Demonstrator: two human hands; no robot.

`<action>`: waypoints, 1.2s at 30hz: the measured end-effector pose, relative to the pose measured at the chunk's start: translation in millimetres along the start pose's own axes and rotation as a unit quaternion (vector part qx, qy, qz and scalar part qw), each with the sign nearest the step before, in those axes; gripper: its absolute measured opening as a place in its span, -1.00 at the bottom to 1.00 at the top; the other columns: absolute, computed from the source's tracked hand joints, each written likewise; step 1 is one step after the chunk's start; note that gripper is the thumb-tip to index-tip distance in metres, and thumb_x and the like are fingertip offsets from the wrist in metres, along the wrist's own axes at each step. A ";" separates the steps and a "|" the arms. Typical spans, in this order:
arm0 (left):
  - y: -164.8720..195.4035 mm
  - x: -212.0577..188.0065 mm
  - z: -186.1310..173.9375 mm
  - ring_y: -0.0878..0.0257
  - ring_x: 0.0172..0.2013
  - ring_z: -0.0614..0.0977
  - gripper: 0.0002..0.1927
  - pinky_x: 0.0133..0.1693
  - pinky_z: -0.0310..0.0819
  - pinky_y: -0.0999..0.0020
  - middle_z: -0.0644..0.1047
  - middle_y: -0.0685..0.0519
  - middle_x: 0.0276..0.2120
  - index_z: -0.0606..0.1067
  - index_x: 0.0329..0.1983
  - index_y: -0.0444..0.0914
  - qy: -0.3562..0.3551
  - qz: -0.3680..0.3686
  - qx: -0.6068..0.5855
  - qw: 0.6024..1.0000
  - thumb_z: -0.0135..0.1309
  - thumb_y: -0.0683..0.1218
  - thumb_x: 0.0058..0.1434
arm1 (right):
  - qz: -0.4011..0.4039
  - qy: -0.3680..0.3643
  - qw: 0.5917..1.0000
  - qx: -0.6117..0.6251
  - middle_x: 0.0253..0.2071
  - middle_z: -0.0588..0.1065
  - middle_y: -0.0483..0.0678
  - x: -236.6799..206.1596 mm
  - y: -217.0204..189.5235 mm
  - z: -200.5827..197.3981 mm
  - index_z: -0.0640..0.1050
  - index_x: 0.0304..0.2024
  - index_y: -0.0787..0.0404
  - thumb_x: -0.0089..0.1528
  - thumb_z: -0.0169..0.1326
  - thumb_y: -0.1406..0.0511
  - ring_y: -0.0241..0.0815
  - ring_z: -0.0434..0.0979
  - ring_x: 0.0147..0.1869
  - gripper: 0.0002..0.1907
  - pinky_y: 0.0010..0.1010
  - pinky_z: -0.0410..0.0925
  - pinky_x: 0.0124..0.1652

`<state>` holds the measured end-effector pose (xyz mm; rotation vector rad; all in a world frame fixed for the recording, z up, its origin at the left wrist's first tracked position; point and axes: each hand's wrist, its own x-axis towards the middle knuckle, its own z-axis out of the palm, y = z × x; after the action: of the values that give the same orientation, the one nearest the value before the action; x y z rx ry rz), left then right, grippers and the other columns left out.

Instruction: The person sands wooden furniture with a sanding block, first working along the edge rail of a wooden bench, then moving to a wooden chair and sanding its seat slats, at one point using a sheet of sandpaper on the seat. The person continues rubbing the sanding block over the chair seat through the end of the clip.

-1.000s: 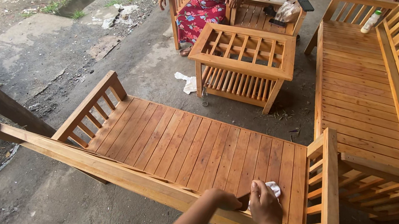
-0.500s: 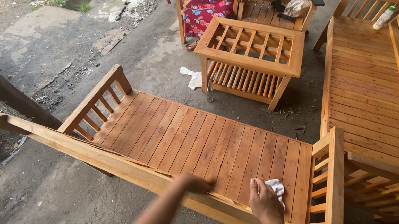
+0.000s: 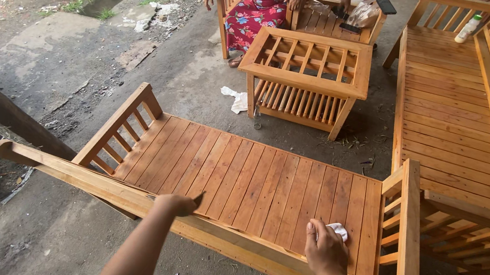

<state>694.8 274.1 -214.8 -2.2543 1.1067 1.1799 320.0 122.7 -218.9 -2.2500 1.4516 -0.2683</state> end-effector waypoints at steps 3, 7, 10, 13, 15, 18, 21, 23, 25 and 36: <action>14.0 -5.1 5.2 0.02 0.44 0.23 -0.28 0.44 -0.08 -0.05 0.24 -0.02 0.44 0.08 0.51 0.02 -0.005 0.009 0.022 1.000 -0.58 0.32 0.33 | 0.015 -0.016 1.000 0.002 0.10 0.57 -0.08 -2.1 -3.7 -4.1 0.53 0.11 -0.05 0.35 -0.28 -0.07 0.04 0.50 0.25 -0.50 -0.10 0.34 0.18; 148.7 9.8 54.5 0.02 0.47 0.12 -0.13 0.44 -0.16 -0.12 0.10 -0.02 0.49 -0.18 0.61 0.16 -0.077 0.213 0.009 0.974 -0.70 0.44 0.21 | 0.030 -0.048 0.998 -0.003 0.15 0.55 -0.09 -4.3 -5.4 -7.0 0.47 0.19 -0.08 0.38 -0.35 -0.08 0.03 0.47 0.28 -0.47 -0.03 0.28 0.22; 246.6 24.5 98.1 -0.14 0.10 0.60 -0.44 0.10 0.45 -0.03 0.57 -0.27 0.13 0.30 0.40 -0.11 -0.037 0.357 -0.007 0.933 -0.38 0.19 0.46 | 0.012 -0.011 1.000 0.007 0.16 0.57 -0.09 -5.6 -3.4 -5.8 0.50 0.19 -0.12 0.37 -0.33 -0.10 0.02 0.51 0.29 -0.47 -0.12 0.36 0.22; 246.8 33.2 106.3 -0.09 -0.12 0.65 -0.48 -0.03 0.47 -0.03 0.63 -0.22 -0.09 0.48 0.19 -0.22 -0.038 0.304 -0.042 0.951 -0.36 0.16 0.53 | 0.003 -0.009 1.000 -0.004 0.16 0.55 -0.06 -5.3 -0.5 -3.4 0.49 0.19 -0.08 0.36 -0.32 -0.09 0.08 0.47 0.30 -0.46 -0.07 0.31 0.22; 197.6 38.7 91.3 -0.08 -0.11 0.65 -0.61 -0.08 0.53 -0.04 0.61 -0.15 -0.09 0.43 0.22 -0.11 0.067 0.438 0.157 0.883 -0.24 -0.05 0.38 | 0.008 -0.022 1.000 -0.002 0.14 0.55 -0.07 -3.6 0.9 -2.3 0.49 0.18 -0.09 0.36 -0.32 -0.10 0.05 0.47 0.29 -0.46 -0.08 0.33 0.20; 98.9 29.5 51.0 -0.02 0.11 0.53 -0.51 0.14 0.36 0.03 0.50 -0.10 0.14 0.36 0.32 -0.11 -0.020 0.175 0.018 0.984 -0.33 0.08 0.41 | 0.003 -0.027 1.000 0.004 0.08 0.57 -0.08 -3.2 2.6 -2.0 0.51 0.14 -0.08 0.36 -0.33 -0.10 0.03 0.49 0.26 -0.47 -0.08 0.34 0.18; 25.0 10.2 21.9 0.03 0.34 0.42 -0.40 0.36 0.20 0.09 0.39 -0.05 0.36 0.29 0.42 -0.11 0.001 0.071 0.039 0.997 -0.42 0.21 0.44 | -0.027 0.012 0.999 0.021 0.03 0.60 -0.10 -4.4 3.0 -1.1 0.54 0.10 -0.07 0.36 -0.34 -0.10 0.04 0.52 0.22 -0.46 -0.10 0.35 0.19; 12.8 1.8 14.9 0.04 0.39 0.36 -0.40 0.38 0.15 0.08 0.34 -0.02 0.40 0.32 0.42 -0.06 0.000 0.002 0.073 0.997 -0.38 0.20 0.41 | -0.034 0.022 0.999 0.018 0.03 0.60 -0.10 -4.6 3.6 0.5 0.55 0.09 -0.08 0.36 -0.36 -0.11 0.04 0.52 0.22 -0.45 -0.10 0.35 0.19; 35.5 0.3 20.7 0.06 0.49 0.17 -0.38 0.47 -0.08 0.09 0.15 -0.04 0.49 0.11 0.55 -0.03 -0.014 -0.049 0.034 0.998 -0.45 0.22 0.47 | -0.025 0.008 1.000 0.001 0.06 0.59 -0.10 -2.2 4.6 3.5 0.53 0.12 -0.09 0.36 -0.37 -0.12 0.03 0.50 0.25 -0.43 -0.10 0.34 0.20; 247.9 33.5 105.2 -0.01 -0.01 0.59 -0.54 0.07 0.40 0.00 0.55 -0.22 0.05 0.41 0.27 -0.17 -0.040 0.405 -0.050 0.912 -0.33 0.06 0.45 | 0.054 -0.117 0.986 0.103 0.26 0.42 0.15 23.2 24.4 19.2 0.25 0.42 -0.08 0.34 -0.42 -0.21 0.18 0.35 0.40 -0.28 -0.04 0.21 0.30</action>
<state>457.9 168.2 -294.3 -1.7965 2.0871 1.6197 317.6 98.4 -249.0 -1.9585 1.3500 -0.1092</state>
